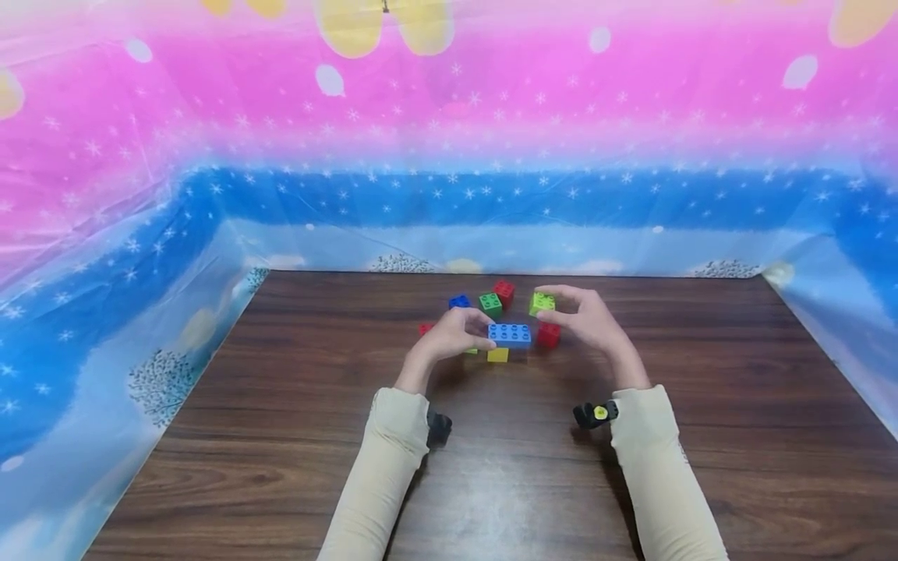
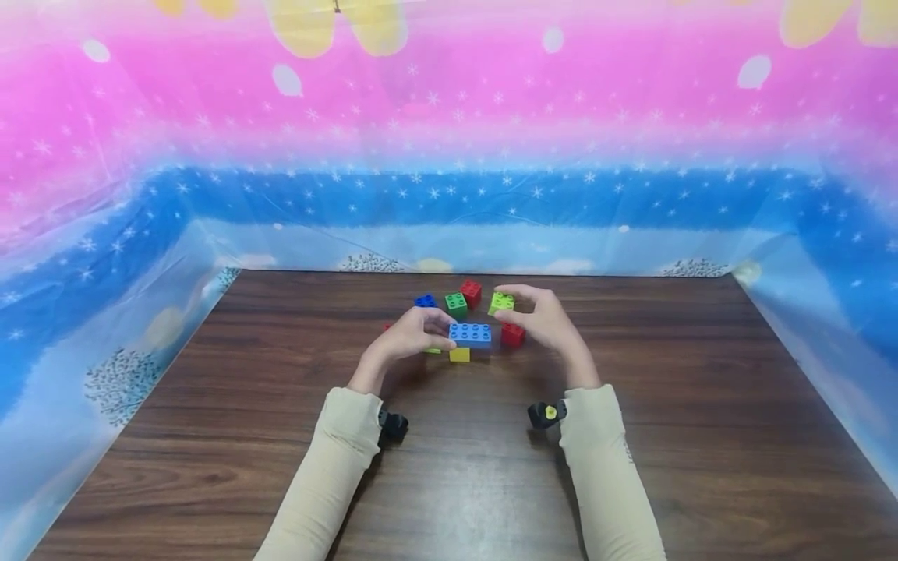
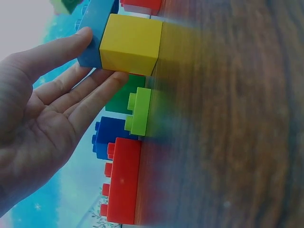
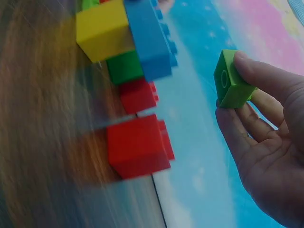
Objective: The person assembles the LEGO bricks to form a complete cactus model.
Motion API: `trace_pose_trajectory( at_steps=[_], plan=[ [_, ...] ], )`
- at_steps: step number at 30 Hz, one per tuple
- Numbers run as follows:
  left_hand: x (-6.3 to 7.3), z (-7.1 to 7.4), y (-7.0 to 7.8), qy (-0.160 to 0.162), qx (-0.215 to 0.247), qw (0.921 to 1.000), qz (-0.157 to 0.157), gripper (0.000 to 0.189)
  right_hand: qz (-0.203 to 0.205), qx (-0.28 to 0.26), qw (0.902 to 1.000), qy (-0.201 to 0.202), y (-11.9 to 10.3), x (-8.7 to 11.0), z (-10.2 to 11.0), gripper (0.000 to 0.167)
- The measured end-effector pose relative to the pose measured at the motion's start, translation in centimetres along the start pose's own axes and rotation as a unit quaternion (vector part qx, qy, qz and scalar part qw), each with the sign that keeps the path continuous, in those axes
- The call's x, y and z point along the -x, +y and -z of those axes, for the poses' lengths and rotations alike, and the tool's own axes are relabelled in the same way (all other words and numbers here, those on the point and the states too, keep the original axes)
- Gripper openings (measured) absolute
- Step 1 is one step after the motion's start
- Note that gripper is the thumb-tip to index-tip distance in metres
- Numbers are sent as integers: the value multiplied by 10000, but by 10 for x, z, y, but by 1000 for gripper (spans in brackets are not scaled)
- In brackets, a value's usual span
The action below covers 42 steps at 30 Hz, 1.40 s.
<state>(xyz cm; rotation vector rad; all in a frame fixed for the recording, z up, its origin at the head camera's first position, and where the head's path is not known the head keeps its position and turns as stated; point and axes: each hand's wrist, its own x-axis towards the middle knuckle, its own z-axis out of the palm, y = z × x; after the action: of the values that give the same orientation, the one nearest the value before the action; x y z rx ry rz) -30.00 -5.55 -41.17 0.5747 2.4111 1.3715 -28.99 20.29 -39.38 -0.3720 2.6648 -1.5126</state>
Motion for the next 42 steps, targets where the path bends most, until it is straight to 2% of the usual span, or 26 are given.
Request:
trace_pose_trajectory(
  at_steps=[9,15,21,30,42],
  plan=[
    [0,0,-4,22,-48,10000,26,38,302,-149,9987,-395,-14,-6,-39,53],
    [-2,-4,-5,-36,-120,9999,31,41,424,-110,9979,-483,-16,-6,-50,50],
    [-2,-7,-6,-139,-168,9998,-42,41,448,83,9969,-648,-12,-6,-53,48],
    [-2,-3,-3,-14,-109,9999,-12,43,493,268,9959,-716,-11,-11,-50,47],
    [-1,-1,-3,-38,-107,9999,3,46,400,-3,9967,-712,-3,-13,-53,50]
  ],
)
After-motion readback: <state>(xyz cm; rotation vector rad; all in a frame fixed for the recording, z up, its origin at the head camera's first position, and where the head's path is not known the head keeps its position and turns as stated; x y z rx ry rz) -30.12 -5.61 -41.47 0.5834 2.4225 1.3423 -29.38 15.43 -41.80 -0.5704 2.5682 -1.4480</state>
